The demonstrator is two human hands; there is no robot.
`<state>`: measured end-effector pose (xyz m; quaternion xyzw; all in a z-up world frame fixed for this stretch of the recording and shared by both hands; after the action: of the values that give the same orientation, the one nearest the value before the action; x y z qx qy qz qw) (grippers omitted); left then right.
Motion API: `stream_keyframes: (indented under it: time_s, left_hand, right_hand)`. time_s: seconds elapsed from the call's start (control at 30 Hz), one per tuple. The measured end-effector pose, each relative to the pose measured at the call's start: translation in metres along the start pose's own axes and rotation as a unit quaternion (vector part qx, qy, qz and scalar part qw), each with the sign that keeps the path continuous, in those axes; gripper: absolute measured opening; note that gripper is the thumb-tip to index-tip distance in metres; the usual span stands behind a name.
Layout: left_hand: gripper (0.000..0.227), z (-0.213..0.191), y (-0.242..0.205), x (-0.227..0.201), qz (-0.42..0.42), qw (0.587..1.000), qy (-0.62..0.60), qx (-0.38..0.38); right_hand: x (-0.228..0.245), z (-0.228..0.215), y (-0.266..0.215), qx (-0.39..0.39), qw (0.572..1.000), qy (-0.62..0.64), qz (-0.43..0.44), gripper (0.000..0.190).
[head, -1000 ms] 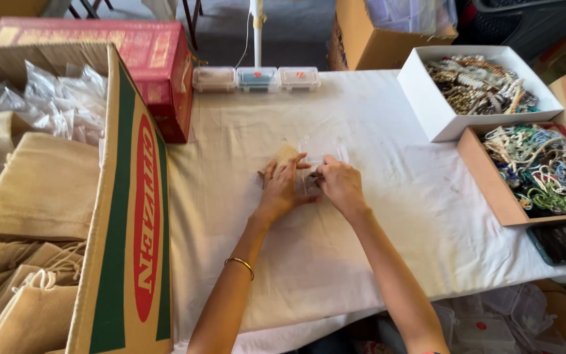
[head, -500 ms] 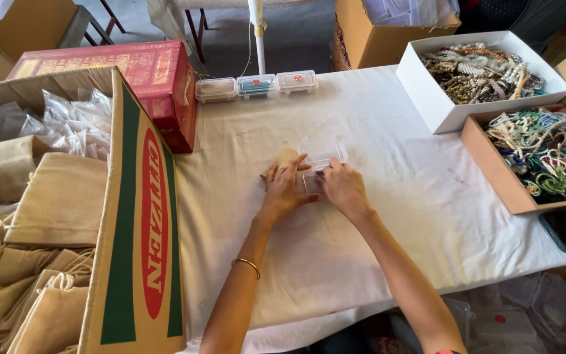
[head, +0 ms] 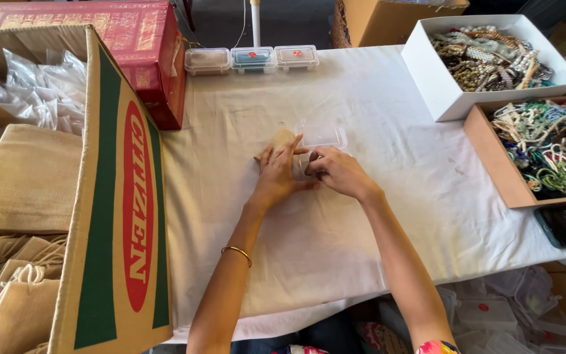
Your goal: Packing beaded necklaces and jewelry components into small plastic pouches and then into larger cloth drawstring bags.
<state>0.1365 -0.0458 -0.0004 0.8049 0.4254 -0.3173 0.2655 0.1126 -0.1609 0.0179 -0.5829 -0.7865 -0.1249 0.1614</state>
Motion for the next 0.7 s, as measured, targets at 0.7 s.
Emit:
stream_keyframes:
  time_s: [0.7]
  left_hand:
    - [0.122, 0.005, -0.002, 0.003, 0.012, 1.0, 0.015, -0.002]
  right_hand:
    - [0.013, -0.011, 0.002, -0.107, 0.994, -0.017, -0.003, 0.018]
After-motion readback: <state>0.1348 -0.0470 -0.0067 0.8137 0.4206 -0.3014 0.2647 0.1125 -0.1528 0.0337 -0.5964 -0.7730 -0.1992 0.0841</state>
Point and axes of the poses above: each hand's wrist, its own y-axis towards the middle knuckle, its own z-axis out of the palm, x = y × z, the point moved 10 cm from there along y, towards the middle knuckle, and after that the axes turned 1 degree about x, right-handed, at the moved point
